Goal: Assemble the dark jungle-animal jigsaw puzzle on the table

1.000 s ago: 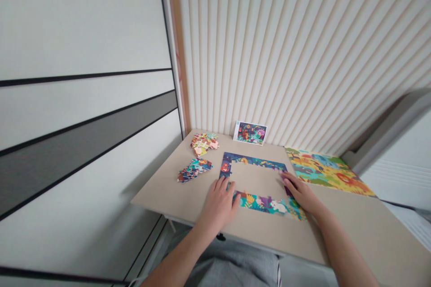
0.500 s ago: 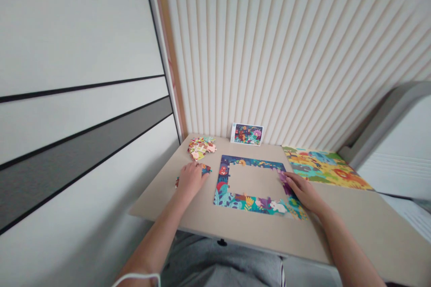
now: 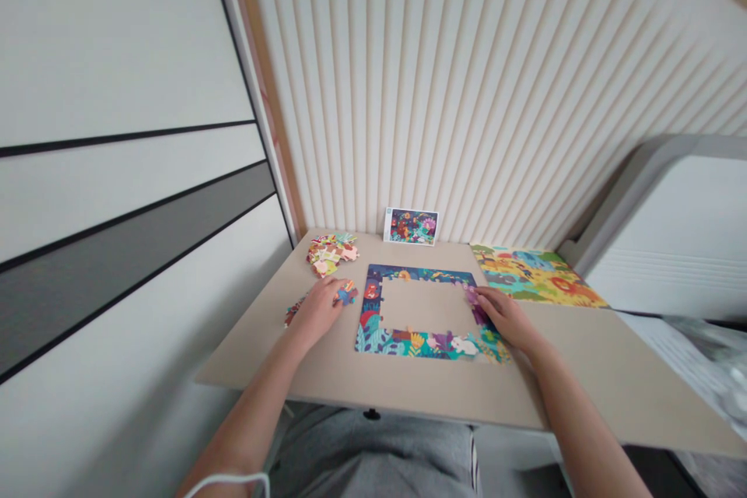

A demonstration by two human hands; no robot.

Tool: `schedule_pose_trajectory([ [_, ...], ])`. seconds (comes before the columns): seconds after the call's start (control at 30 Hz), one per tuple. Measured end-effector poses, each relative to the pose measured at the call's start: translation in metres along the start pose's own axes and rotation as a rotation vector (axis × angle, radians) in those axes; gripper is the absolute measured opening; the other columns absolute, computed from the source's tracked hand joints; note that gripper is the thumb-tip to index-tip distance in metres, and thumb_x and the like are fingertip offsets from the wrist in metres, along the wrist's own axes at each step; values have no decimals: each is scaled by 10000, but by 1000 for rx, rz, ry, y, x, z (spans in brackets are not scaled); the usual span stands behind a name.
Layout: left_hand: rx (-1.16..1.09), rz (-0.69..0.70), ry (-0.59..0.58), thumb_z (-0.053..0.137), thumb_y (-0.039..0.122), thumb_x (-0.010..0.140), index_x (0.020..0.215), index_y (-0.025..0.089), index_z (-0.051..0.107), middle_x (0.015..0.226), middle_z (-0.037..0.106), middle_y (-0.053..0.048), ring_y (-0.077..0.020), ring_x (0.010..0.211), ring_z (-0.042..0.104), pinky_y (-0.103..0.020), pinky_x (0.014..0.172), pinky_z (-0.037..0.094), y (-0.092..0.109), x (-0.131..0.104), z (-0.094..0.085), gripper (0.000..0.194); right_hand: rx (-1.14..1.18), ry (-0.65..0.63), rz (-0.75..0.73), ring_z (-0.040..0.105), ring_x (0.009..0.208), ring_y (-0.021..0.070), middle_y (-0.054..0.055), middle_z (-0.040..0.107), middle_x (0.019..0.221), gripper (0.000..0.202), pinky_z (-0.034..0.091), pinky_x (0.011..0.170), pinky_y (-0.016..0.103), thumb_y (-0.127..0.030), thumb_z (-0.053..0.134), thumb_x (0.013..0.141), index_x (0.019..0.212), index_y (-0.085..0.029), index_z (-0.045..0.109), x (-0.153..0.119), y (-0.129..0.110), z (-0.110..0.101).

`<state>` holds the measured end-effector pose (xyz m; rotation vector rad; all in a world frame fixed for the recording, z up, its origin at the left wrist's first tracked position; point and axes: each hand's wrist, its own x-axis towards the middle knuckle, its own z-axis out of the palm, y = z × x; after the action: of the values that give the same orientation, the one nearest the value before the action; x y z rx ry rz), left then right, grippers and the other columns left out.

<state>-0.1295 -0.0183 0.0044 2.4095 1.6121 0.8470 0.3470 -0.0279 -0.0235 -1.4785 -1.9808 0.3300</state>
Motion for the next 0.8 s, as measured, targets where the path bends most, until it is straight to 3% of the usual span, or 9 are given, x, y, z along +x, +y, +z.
schedule_pose_trajectory([
  [0.17, -138, 93, -49, 469, 52, 866, 1061, 203, 706, 1082, 691, -78, -235, 1077, 632, -383, 1020, 467, 24, 12, -9, 342, 37, 96, 32, 630, 1159, 300, 91, 706, 1222, 451, 471, 1064, 504, -558, 444, 969, 1188, -261, 704, 1, -2, -1],
  [0.27, -313, 100, -50, 540, 131, 881, 1043, 212, 712, 1050, 702, -73, -241, 1033, 651, -383, 977, 493, 48, 25, -8, 250, 99, 116, 51, 645, 1125, 298, 87, 716, 1208, 436, 513, 997, 496, -548, 446, 977, 1181, -264, 706, 10, -19, -2],
  [0.43, -928, -1, -172, 682, 281, 850, 1036, 194, 646, 925, 701, -56, -207, 838, 696, -326, 758, 574, 83, 55, 26, 209, 169, -153, -91, 667, 1089, 295, 66, 733, 1196, 364, 527, 949, 472, -507, 545, 962, 1180, -280, 726, 42, -81, 2],
  [0.57, -1342, -203, -58, 788, 389, 774, 970, 175, 569, 1063, 693, -87, -212, 919, 704, -373, 807, 595, 97, 61, 63, 363, 342, -249, -176, 700, 1003, 272, 55, 755, 1141, 356, 555, 877, 426, -497, 589, 946, 1187, -275, 726, 63, -126, 23],
  [0.67, -1500, -314, 7, 828, 418, 746, 998, 185, 542, 1119, 686, -84, -207, 950, 703, -407, 859, 593, 101, 51, 77, 447, 455, -180, -141, 703, 906, 251, 48, 766, 1043, 366, 557, 814, 396, -501, 607, 935, 1196, -265, 710, 62, -136, 45],
  [0.8, -1565, -336, -109, 842, 383, 744, 997, 185, 552, 1054, 697, -62, -198, 907, 711, -425, 884, 582, 101, 38, 79, 433, 456, -109, -82, 664, 784, 223, 15, 743, 882, 366, 536, 717, 364, -501, 630, 914, 1195, -278, 702, 49, -127, 62],
])
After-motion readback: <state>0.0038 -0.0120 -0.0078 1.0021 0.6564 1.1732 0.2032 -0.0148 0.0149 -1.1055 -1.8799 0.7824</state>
